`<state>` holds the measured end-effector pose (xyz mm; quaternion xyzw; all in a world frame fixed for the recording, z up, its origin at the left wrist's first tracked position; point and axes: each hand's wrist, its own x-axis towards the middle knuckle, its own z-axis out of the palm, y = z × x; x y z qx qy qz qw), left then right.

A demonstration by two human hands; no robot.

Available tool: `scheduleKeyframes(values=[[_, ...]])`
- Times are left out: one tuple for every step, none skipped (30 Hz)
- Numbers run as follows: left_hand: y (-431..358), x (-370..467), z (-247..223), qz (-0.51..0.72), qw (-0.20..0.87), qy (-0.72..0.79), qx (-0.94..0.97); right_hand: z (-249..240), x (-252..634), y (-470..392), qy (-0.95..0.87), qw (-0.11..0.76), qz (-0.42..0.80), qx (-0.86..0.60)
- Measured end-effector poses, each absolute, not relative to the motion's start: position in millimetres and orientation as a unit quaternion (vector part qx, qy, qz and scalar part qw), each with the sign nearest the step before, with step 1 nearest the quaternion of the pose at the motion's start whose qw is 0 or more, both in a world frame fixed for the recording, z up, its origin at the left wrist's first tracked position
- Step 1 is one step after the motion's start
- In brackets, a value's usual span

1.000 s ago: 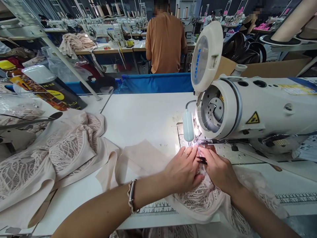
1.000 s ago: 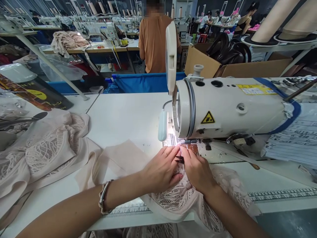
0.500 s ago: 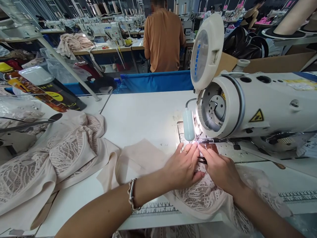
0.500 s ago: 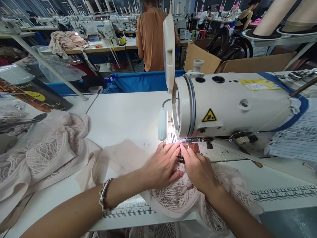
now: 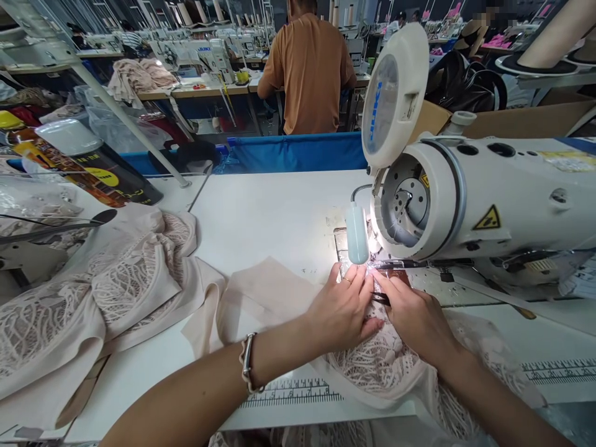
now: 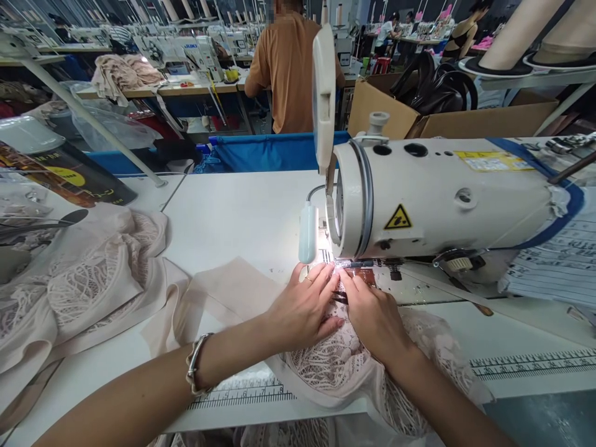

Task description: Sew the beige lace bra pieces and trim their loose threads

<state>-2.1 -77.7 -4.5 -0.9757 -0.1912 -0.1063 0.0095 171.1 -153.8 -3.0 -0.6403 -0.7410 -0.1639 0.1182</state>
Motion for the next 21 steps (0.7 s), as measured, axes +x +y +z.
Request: scheduleKeyframes(values=[[-77,-2,-5,-0.108,0.012,-0.192,-0.975,-2,171,-153,-0.743,0.120,-0.162,-0.639],[-76,-2,-5,-0.110,0.016,-0.192,-0.975,-2,171,-153,-0.744,0.121,-0.159,-0.638],[-75,-2,-5,-0.112,0.020,-0.193,-0.975,-2,172,-153,-0.744,0.121,-0.153,-0.640],[-75,-2,-5,-0.114,0.028,-0.193,-0.974,-2,173,-152,-0.740,0.121,-0.143,-0.646],[-75,-2,-5,-0.114,0.040,-0.187,-0.975,-2,174,-151,-0.733,0.119,-0.129,-0.657],[-75,-2,-4,-0.114,0.056,-0.172,-0.977,-2,177,-151,-0.723,0.114,-0.108,-0.673],[-77,-2,-3,-0.113,0.072,-0.150,-0.980,-3,180,-151,-0.711,0.108,-0.081,-0.691],[-80,-3,-1,-0.110,0.085,-0.126,-0.982,-3,183,-151,-0.698,0.107,-0.053,-0.706],[-84,-4,1,-0.105,0.091,-0.103,-0.985,-3,187,-152,-0.690,0.114,-0.028,-0.715],[-87,-5,3,-0.099,0.091,-0.088,-0.987,-3,190,-153,-0.687,0.130,-0.010,-0.715],[-91,-5,5,-0.092,0.083,-0.082,-0.989,-3,193,-155,-0.692,0.152,0.000,-0.705],[-93,-6,8,-0.085,0.069,-0.083,-0.990,-3,196,-157,-0.703,0.176,0.000,-0.689],[-95,-6,9,-0.077,0.053,-0.085,-0.992,-3,197,-159,-0.717,0.196,-0.005,-0.669],[-94,-7,11,-0.066,0.034,-0.086,-0.993,-3,198,-160,-0.730,0.208,-0.013,-0.651],[-93,-7,11,-0.056,0.014,-0.088,-0.994,-4,199,-162,-0.739,0.212,-0.020,-0.639],[-90,-7,11,-0.047,-0.008,-0.089,-0.995,-5,199,-162,-0.744,0.211,-0.023,-0.634],[-86,-7,11,-0.042,-0.029,-0.091,-0.995,-6,198,-162,-0.746,0.208,-0.022,-0.632],[-82,-7,11,-0.042,-0.046,-0.093,-0.994,-7,197,-161,-0.747,0.201,-0.019,-0.633],[-78,-7,10,-0.046,-0.061,-0.093,-0.993,-7,197,-160,-0.749,0.193,-0.017,-0.634],[-74,-7,10,-0.052,-0.075,-0.095,-0.991,-7,195,-158,-0.751,0.185,-0.019,-0.633],[-70,-8,11,-0.058,-0.089,-0.096,-0.990,-6,194,-157,-0.753,0.178,-0.027,-0.633]])
